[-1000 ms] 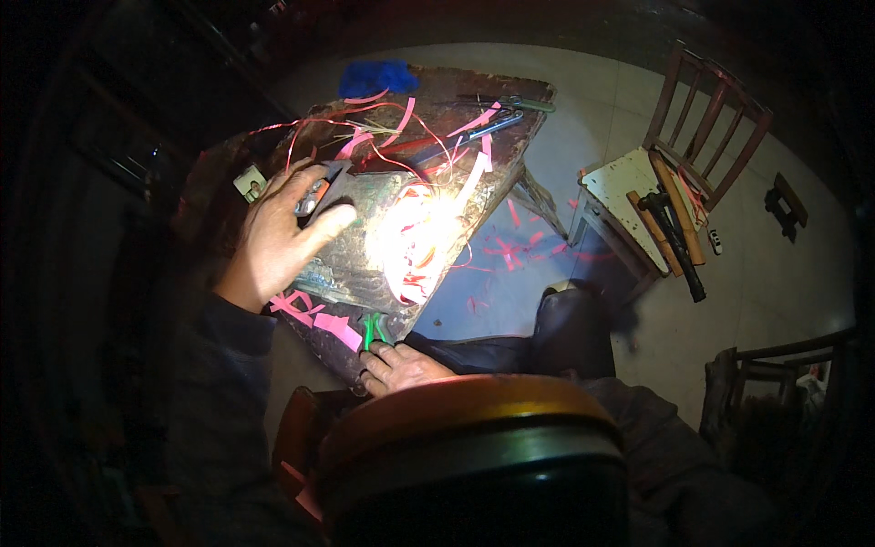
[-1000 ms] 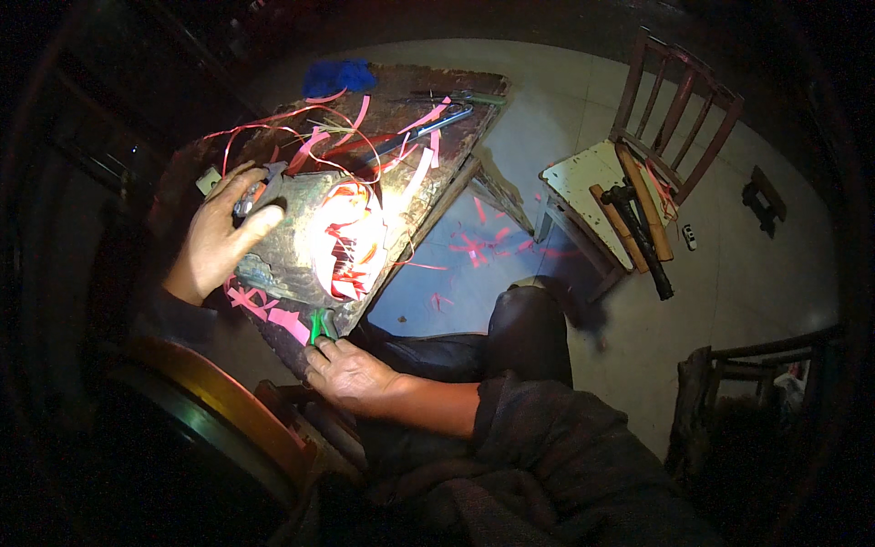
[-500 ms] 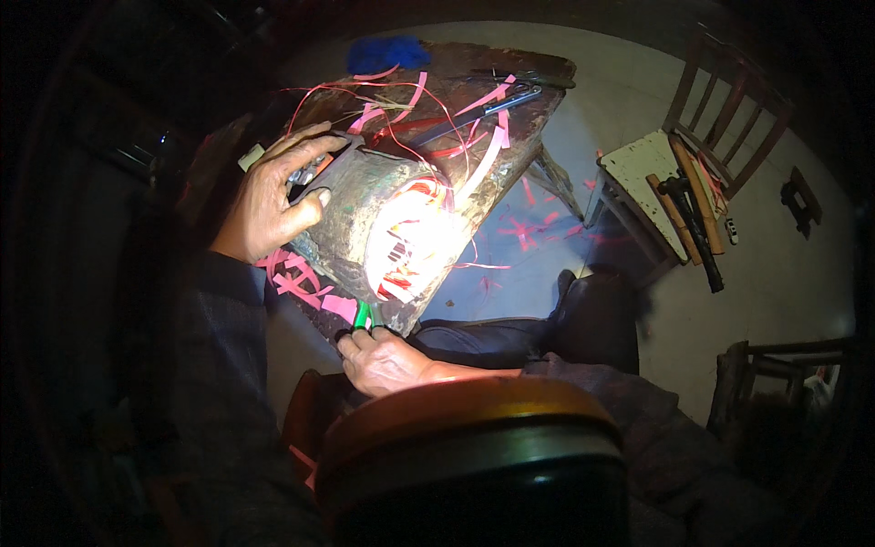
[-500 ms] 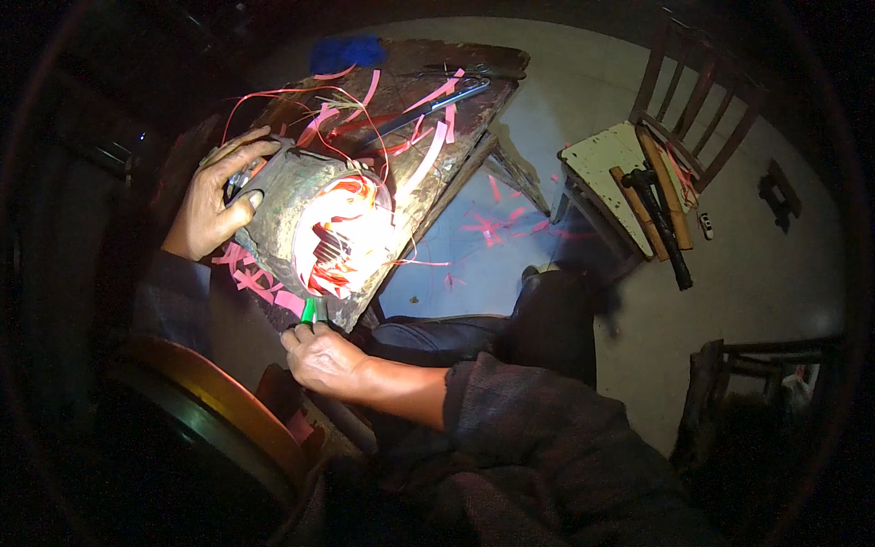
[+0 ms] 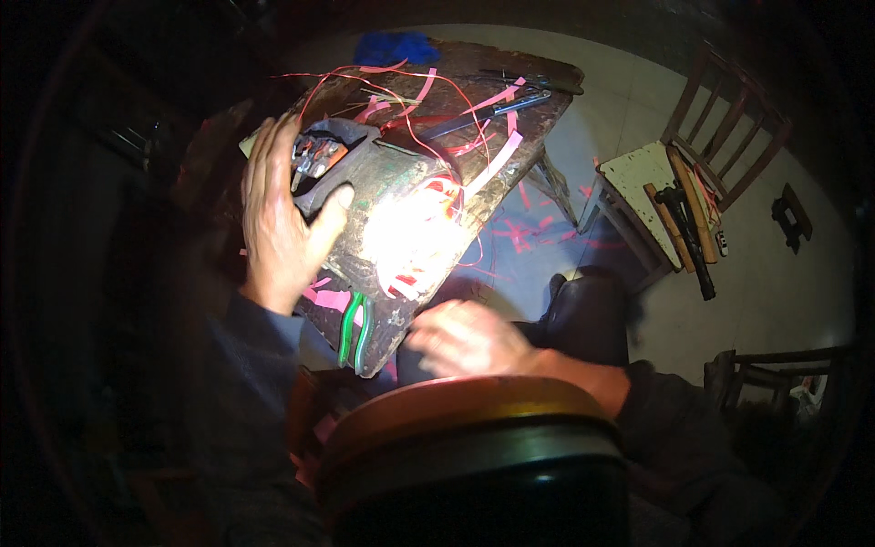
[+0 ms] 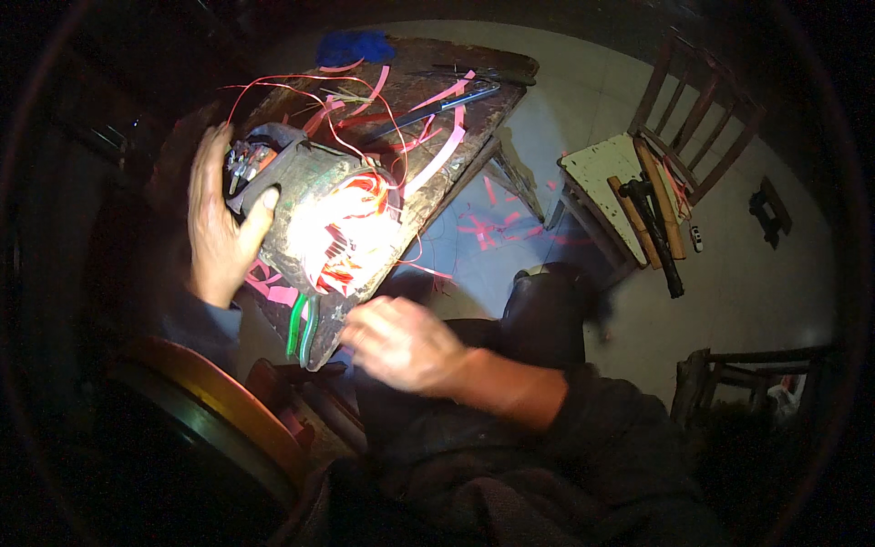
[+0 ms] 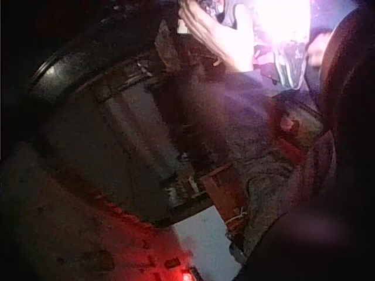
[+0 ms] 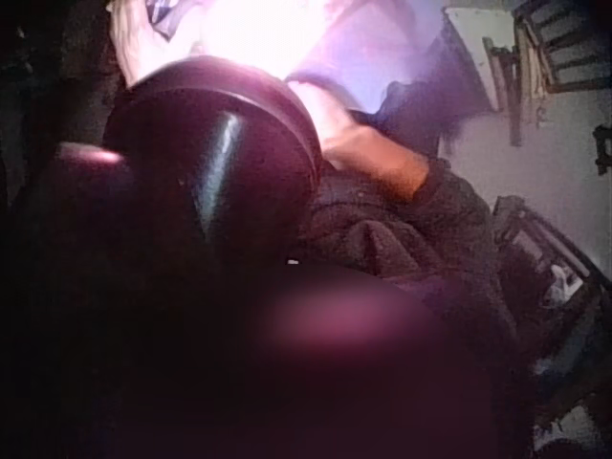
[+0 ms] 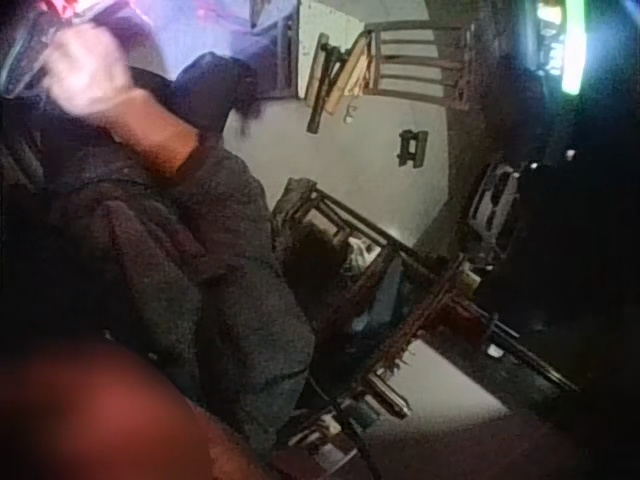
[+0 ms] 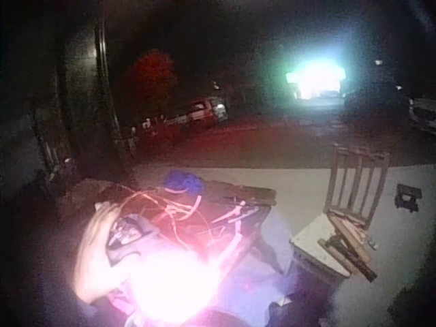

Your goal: The person works on a cylindrical green electronic component, using pliers and a screwdriver to manipulate wires and internal parts. They repeatedly adjust and probe the component while seated at a cluttered workbench.

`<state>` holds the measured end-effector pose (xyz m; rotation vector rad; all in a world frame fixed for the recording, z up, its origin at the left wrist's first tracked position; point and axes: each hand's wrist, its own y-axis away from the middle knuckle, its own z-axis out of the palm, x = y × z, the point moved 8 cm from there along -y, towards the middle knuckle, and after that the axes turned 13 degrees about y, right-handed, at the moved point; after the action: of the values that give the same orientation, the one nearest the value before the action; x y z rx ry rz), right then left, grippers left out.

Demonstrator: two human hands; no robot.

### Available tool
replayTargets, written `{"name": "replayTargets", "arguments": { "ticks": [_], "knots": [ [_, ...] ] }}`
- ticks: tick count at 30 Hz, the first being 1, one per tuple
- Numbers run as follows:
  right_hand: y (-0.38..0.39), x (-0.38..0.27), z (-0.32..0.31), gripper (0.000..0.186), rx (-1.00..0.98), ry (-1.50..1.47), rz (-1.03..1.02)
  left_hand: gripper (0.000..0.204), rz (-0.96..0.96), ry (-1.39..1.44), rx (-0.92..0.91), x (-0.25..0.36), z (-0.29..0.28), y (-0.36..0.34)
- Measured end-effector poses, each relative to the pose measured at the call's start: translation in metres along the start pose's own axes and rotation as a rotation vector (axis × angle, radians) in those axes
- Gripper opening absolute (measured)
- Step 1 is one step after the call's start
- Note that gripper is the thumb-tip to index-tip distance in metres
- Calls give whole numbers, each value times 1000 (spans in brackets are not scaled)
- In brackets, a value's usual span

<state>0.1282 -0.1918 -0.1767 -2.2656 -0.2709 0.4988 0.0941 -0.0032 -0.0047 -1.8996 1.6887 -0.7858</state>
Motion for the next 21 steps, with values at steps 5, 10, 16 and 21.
{"name": "replayTargets", "arguments": {
  "ticks": [5, 10, 16, 21],
  "knots": [
    [-2, 75, -41, 25, -39, 254, 28, 58, 216, 85, -106, 83, -7, 55],
    [-25, 103, -10, 36, -277, 463, -321, 47, 275, 299, -222, 184, 68, 102],
    [-43, 109, 3, 37, -218, 484, -397, 83, -191, -441, -516, 140, 144, 112],
    [-39, 116, 7, 34, -227, 498, -361, 90, -294, -339, -530, 125, 159, 111]
  ]
}}
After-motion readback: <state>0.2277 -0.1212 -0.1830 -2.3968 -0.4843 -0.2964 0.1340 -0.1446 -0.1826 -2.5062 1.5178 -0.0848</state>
